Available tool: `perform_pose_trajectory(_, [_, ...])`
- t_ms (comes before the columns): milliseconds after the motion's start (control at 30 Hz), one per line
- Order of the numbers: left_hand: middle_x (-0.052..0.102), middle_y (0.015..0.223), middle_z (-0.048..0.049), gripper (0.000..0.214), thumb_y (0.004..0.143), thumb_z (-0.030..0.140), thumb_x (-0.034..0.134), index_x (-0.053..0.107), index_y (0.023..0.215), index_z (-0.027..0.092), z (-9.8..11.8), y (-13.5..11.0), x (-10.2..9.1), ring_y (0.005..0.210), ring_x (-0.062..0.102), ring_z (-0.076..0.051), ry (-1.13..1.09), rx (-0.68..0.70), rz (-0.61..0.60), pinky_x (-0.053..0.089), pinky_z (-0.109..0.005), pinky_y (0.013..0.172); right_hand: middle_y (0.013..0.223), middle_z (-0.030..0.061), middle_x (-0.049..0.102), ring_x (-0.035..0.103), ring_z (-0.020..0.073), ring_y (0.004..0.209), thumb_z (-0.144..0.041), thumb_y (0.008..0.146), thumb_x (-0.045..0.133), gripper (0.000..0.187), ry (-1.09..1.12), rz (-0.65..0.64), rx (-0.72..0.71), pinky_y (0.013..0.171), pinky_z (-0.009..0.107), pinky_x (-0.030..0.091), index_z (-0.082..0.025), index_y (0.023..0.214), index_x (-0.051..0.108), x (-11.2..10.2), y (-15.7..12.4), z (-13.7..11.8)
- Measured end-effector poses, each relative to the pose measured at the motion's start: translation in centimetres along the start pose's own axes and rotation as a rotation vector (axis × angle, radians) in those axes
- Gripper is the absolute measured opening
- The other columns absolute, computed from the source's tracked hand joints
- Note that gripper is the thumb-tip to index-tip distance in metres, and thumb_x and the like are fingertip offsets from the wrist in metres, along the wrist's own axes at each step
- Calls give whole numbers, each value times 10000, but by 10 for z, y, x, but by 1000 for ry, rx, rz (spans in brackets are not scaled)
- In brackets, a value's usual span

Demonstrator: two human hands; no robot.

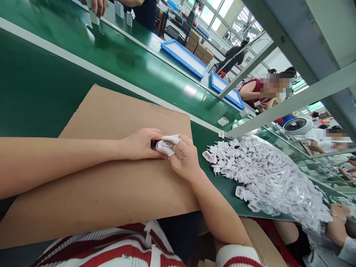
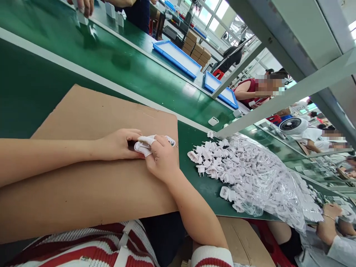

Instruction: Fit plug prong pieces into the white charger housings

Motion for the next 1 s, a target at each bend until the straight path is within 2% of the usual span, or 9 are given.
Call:
perform_pose_trajectory(200, [592, 829, -20, 333, 757, 488, 766, 685, 775, 166, 0, 0, 1, 740, 564, -161, -20, 12, 6, 419, -268, 649, 949, 56, 686, 642, 213, 918, -166, 917, 553, 289, -24, 8, 9, 832, 368, 516, -246, 1175, 656, 0, 0, -1])
perform_pose_trajectory(400, [584, 812, -6, 285, 746, 446, 772, 693, 772, 174, 0, 0, 1, 727, 567, -154, -32, 7, 1, 424, -266, 655, 993, 63, 696, 647, 216, 959, -196, 934, 561, 265, -43, 32, 33, 849, 365, 515, -249, 1176, 655, -1, -1, 0])
perform_pose_trajectory(667, [569, 815, -3, 309, 742, 462, 769, 663, 737, 171, -3, 0, 2, 739, 574, -151, -44, 4, 5, 431, -265, 669, 905, 61, 661, 593, 213, 874, -109, 880, 541, 289, -119, -18, -44, 779, 341, 483, -219, 1107, 683, 2, 2, -10])
perform_pose_trajectory(800, [583, 827, -2, 289, 740, 449, 762, 669, 751, 176, -2, -1, 3, 770, 587, -156, -59, -2, 4, 435, -257, 685, 837, 34, 626, 568, 204, 811, -51, 781, 550, 355, -185, -65, 29, 729, 325, 447, -234, 1040, 709, 3, 6, -9])
perform_pose_trajectory(900, [587, 831, -5, 314, 746, 479, 749, 667, 751, 176, -3, -1, 2, 763, 584, -158, -36, -31, 18, 426, -255, 668, 809, 9, 613, 571, 183, 763, -102, 800, 581, 291, -118, -82, 145, 688, 304, 439, -263, 999, 721, 4, 6, -1])
perform_pose_trajectory(1000, [574, 817, -5, 323, 761, 492, 725, 660, 743, 177, -3, -2, 1, 745, 574, -155, -8, -54, 8, 416, -251, 650, 848, 10, 643, 596, 182, 801, -151, 833, 601, 231, -78, -45, 210, 742, 305, 458, -264, 993, 723, 5, 4, 3])
Point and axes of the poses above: each hand's wrist, its own y-axis towards the middle knuckle, its own x-axis out of the palm, z = x × y, the point moved 7 cm from there along y, towards the middle knuckle
